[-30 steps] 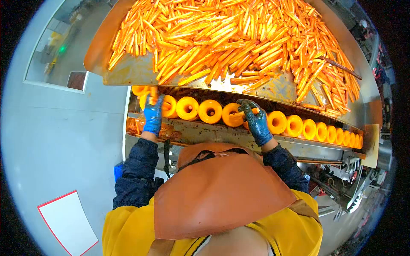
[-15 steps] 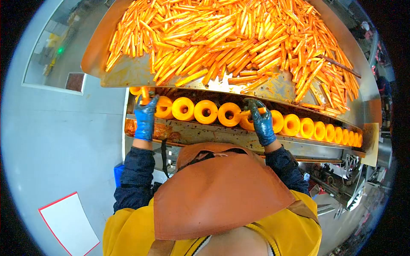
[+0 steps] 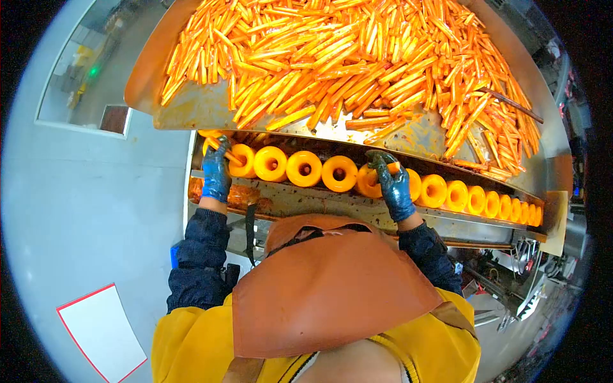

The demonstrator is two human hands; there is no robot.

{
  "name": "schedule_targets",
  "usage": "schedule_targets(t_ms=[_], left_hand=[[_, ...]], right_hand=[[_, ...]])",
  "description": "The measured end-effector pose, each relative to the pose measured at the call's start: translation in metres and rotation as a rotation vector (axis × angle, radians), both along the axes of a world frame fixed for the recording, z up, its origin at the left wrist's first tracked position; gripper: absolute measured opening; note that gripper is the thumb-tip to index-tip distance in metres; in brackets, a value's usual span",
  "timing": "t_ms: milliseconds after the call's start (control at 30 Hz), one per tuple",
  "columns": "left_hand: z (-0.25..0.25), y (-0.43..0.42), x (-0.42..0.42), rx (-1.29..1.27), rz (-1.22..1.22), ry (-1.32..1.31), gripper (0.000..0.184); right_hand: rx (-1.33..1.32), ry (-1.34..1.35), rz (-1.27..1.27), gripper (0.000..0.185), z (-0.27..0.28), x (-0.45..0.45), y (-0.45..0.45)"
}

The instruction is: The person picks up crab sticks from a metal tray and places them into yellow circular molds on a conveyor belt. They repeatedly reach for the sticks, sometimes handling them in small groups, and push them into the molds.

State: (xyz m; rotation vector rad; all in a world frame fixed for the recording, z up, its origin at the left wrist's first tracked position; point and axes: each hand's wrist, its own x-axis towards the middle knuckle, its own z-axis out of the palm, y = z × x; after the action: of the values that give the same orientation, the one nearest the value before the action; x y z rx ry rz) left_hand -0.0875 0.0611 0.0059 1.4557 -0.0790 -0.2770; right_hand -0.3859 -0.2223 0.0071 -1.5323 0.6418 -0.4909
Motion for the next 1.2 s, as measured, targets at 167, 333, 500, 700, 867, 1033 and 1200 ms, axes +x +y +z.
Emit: schedule_targets(t_ms=[167,333,500,700,867,1033,1200], left_hand=[[-0.006,-0.015,-0.015,0.736,0.059,-0.755,0.043],[0.018,-0.081,-0.094,0.334,-0.805,-0.297,0.065],[0.034,-0.100,-0.114,0.280,-0.939,0.030,0.048],[0.061,-0.031,-0.037,0.333,-0.520,-0.095,0.020],[0.052,0.014,0.017,0.525,-0.437,-0.091,0.016],[0.013,0.009,0.000,0.598,-0.509,-0.206,0.036],[0.037,-0.015,-0.026,0.469,-0.358,-0.418,0.037]], right_hand=[[0.146,0.082,-0.067,0.021,0.023,-0.003,-0.001],[0.292,-0.071,0.215,0.026,0.030,0.033,0.033],[-0.060,-0.078,0.575,0.030,0.058,0.054,0.019],[-1.322,0.626,0.378,0.059,0.056,0.069,-0.084],[-1.351,0.676,0.614,0.036,0.036,0.097,-0.102],[-1.282,0.617,0.682,0.027,0.047,0.094,-0.102],[-1.140,0.255,0.198,0.027,0.060,0.077,-0.089]])
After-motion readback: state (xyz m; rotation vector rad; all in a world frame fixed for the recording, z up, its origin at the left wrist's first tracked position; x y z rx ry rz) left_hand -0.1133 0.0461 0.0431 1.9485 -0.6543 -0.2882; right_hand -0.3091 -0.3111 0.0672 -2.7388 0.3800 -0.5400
